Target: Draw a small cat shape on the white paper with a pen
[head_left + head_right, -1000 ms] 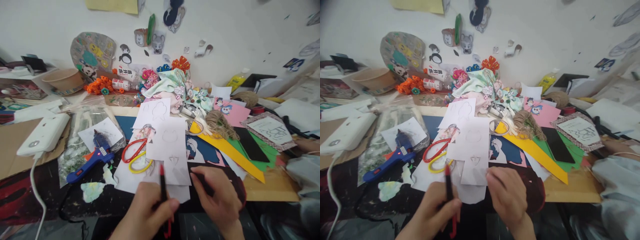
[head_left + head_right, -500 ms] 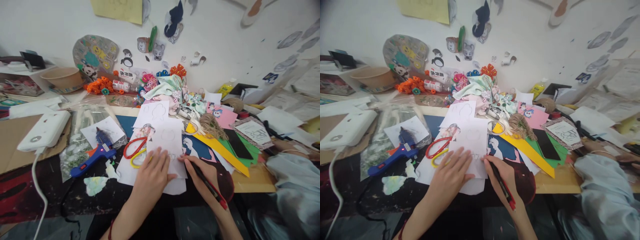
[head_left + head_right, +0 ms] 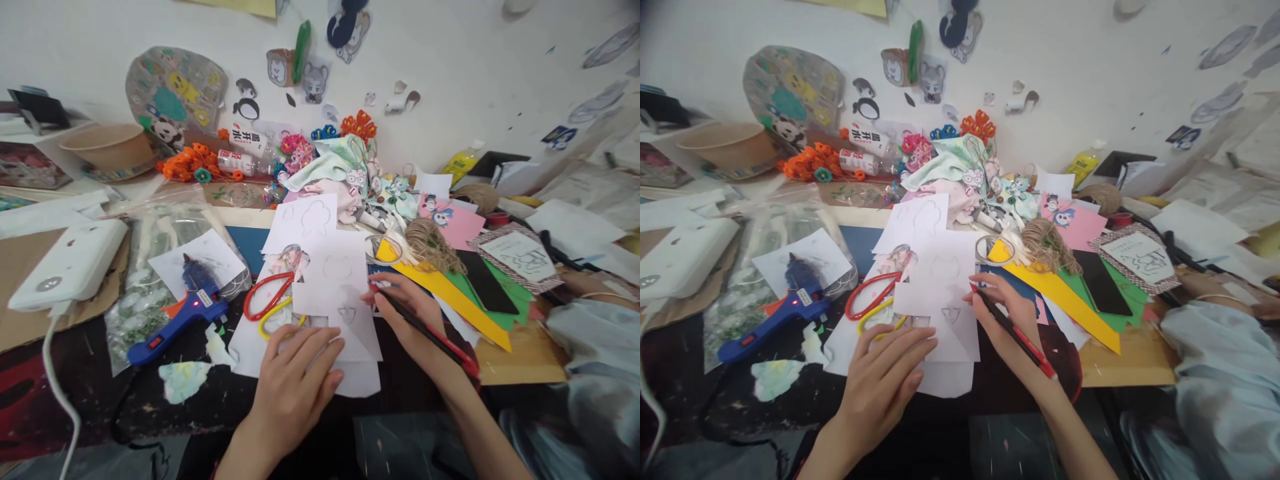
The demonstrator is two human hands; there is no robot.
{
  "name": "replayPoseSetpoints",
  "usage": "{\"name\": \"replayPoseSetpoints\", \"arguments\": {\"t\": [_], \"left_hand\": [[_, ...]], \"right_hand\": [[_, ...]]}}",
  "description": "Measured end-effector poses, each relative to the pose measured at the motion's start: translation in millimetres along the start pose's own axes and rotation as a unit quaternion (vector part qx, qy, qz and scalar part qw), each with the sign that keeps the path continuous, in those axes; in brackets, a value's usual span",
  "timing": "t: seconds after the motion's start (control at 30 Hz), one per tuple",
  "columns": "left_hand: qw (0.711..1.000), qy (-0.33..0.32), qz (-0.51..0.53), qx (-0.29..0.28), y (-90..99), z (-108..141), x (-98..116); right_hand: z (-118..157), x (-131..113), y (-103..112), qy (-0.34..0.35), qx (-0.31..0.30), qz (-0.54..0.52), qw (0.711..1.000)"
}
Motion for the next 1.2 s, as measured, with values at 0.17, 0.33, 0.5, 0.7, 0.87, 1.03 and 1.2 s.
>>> {"name": "replayPoseSetpoints", "arguments": {"t": [0.17,0.33,0.5,0.7,0.87,1.03,1.2], "left_hand": [[0.997,0.020,-0.077,-0.014,-9.3,4.8,-2.6],[0.993,0.052,-0.107,-0.004,-14.7,5.0,-0.1],[0.990,0.037,-0.133,-0.023,-12.5,6.9,-2.9],[0.988,0.022,-0.140,-0.057,-9.1,6.9,-6.2],[0.987,0.026,-0.145,-0.068,-8.4,3.9,-6.0],[0.986,0.019,-0.148,-0.075,-9.9,7.5,-4.6],[0.988,0.052,-0.140,-0.030,-16.3,11.1,-1.6]], "right_hand": [[-37.1,-0.3,-18.3,-0.031,-0.099,-0.139,0.985],[-40.6,1.0,-21.7,-0.066,-0.134,-0.172,0.974],[-35.4,0.0,-20.5,-0.062,-0.089,-0.178,0.978],[-35.8,2.2,-32.9,-0.115,-0.165,-0.151,0.968],[-32.7,1.9,-30.8,-0.143,-0.192,-0.152,0.959],[-32.2,1.4,-30.0,-0.132,-0.214,-0.122,0.960],[-35.4,2.8,-28.0,-0.125,-0.220,-0.090,0.963]]}}
Point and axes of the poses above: each hand's wrist, its own z-axis away from the middle knuckle, its own y-axis out of the back of the hand, x = y × z, the point moved 1 cm from there along -z, towards the middle knuckle, and after that the axes turned 8 degrees about -y, right-handed, at the moved point
